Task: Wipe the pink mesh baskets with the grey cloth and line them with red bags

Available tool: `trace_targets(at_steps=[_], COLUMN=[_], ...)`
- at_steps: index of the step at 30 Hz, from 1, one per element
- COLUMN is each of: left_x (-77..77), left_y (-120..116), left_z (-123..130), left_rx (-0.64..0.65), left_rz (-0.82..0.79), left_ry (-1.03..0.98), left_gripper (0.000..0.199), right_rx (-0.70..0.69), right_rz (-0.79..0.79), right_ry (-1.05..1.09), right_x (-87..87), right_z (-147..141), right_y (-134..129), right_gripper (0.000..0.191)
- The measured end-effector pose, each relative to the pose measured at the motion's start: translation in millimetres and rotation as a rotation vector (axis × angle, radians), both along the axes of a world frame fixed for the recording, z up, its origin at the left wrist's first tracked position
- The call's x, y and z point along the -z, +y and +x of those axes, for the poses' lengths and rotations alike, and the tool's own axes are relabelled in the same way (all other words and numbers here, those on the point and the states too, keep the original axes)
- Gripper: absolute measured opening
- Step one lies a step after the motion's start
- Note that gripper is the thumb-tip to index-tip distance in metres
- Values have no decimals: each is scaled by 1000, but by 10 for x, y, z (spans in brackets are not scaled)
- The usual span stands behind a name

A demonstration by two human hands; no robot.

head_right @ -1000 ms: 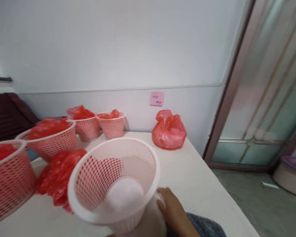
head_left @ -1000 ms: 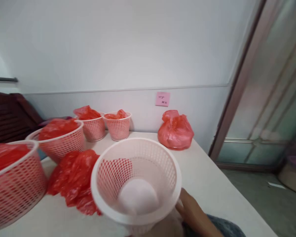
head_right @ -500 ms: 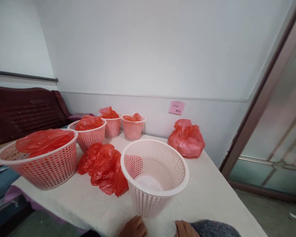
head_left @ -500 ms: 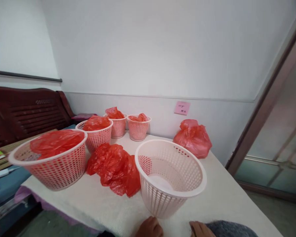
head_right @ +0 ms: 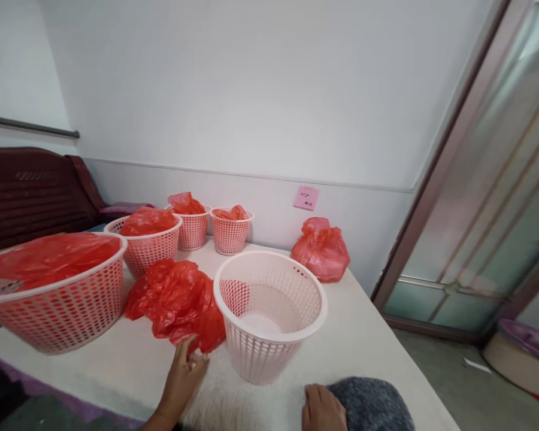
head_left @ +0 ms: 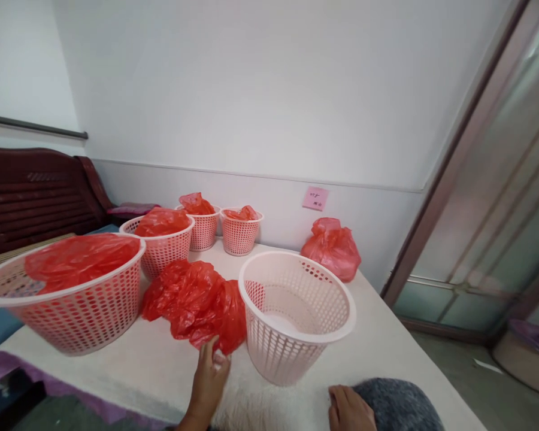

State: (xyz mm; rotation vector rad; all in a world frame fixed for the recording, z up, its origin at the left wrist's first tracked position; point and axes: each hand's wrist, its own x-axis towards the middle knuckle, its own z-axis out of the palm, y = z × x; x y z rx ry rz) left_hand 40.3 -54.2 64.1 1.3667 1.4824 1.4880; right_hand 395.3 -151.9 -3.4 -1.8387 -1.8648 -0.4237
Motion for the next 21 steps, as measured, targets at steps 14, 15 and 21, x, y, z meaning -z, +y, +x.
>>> trace_targets(at_steps=[14,15,21], left_x=[-1458,-1571,-1649], left_y=[11,64,-12], left_z=[352,397,605], left_rx=[72,101,255], left_rz=[10,5,-32], left_ry=[-189,-198,-254], left_gripper=[46,43,22], right_rx=[150,206,278], right_rz=[-53,-74,-155], right_ry=[311,316,446], right_x=[-469,-499,-535], right_z=[-37,1,192], right_y=[-407,-497,-908], right_gripper=[32,40,34])
